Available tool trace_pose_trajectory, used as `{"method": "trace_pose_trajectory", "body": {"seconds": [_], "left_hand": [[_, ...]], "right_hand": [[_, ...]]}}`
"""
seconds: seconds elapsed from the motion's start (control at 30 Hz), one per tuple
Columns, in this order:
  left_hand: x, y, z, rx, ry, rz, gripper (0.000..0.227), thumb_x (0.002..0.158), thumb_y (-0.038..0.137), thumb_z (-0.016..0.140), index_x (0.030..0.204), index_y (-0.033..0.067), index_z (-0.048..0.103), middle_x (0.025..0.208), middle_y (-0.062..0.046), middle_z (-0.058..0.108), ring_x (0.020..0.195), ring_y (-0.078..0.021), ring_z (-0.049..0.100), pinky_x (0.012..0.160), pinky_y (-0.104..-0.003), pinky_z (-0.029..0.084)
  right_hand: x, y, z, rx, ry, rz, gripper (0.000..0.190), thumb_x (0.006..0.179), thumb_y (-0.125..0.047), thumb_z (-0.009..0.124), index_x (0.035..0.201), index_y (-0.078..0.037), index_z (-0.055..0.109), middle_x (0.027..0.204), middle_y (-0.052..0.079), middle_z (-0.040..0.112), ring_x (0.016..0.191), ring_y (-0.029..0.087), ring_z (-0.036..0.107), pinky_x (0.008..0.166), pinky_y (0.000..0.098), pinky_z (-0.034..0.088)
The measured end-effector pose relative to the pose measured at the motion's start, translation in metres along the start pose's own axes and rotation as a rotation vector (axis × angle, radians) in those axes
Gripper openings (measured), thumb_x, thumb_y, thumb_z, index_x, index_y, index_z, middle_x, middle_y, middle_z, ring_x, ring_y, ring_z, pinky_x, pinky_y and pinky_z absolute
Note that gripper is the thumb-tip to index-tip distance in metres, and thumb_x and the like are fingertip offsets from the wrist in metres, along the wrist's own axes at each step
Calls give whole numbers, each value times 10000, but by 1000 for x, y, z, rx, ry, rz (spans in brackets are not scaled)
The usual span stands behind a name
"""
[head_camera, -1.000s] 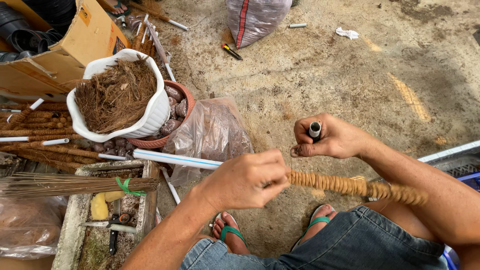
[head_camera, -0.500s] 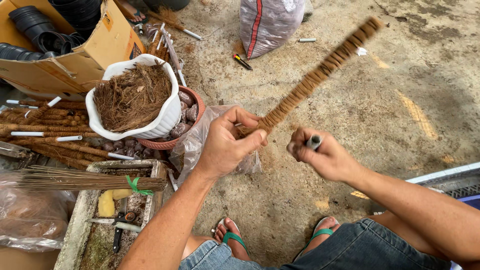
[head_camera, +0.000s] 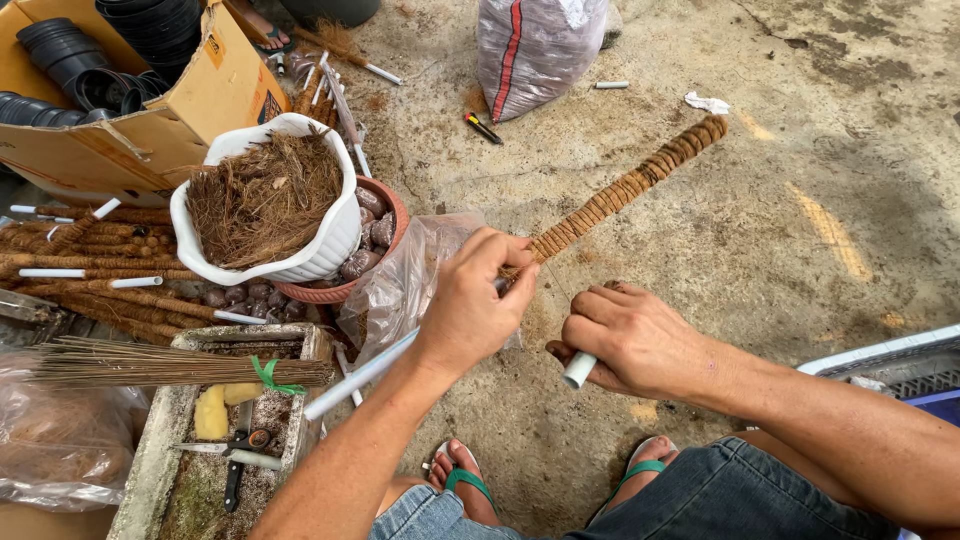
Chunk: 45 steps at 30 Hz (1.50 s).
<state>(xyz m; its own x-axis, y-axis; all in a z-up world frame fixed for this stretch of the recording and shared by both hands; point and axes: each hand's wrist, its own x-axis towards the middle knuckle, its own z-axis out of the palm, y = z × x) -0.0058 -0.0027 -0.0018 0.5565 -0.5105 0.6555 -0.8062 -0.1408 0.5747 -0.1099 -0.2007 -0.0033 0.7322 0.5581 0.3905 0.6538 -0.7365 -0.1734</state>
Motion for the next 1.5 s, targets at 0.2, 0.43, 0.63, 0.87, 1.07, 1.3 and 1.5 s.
{"method": "trace_pose_trajectory", "body": {"seconds": [0.2,0.43,0.63,0.87,1.07,1.3,1.5], "left_hand": [[-6,-5,1,209,-115,61,73,903,28,717,897,5,648,1034,-110,723,777,-241,745,636,-342,612],[-9,-7,9,241,-427,113,27,923,-9,657,915,16,663,909,-97,653,733,-264,726,611,-376,593],[-12,12,8,150,-661,97,34,867,39,654,869,26,685,919,-119,622,770,-334,713,668,-464,573],[-5,28,-9,-40,-806,18,81,798,94,710,750,38,677,872,-78,669,770,-292,710,679,-438,566],[-4,30,-19,-374,-708,-84,87,798,78,753,766,50,677,864,-24,697,781,-149,710,697,-316,579],[-3,15,-16,-477,-481,-282,160,835,32,778,829,69,623,1056,-34,630,831,-92,683,726,-252,636],[-5,-3,-12,-847,-314,-393,270,853,-4,773,1046,37,589,1169,-40,584,1067,-98,617,934,-266,551]], "right_hand": [[-3,-6,1,-104,-57,-84,193,770,-236,731,890,-131,624,811,45,570,757,229,613,650,397,487],[-17,7,-3,-158,48,-201,150,852,-196,681,885,-104,568,921,54,627,838,194,620,684,356,477],[-28,27,-7,120,110,-52,221,832,-145,776,831,-116,557,790,13,588,757,178,620,641,362,486],[-23,44,-1,510,-60,461,351,784,-169,863,707,-88,531,659,-14,571,582,112,552,491,330,434],[-26,54,5,910,-103,542,349,843,-140,820,720,-76,500,693,-35,513,648,77,489,559,294,438],[-31,65,36,1181,31,568,274,963,-294,680,865,-76,547,763,-38,521,701,85,466,589,289,418],[-31,56,48,1320,79,605,328,1014,-326,648,986,1,658,755,16,572,693,128,497,645,317,460]]}}
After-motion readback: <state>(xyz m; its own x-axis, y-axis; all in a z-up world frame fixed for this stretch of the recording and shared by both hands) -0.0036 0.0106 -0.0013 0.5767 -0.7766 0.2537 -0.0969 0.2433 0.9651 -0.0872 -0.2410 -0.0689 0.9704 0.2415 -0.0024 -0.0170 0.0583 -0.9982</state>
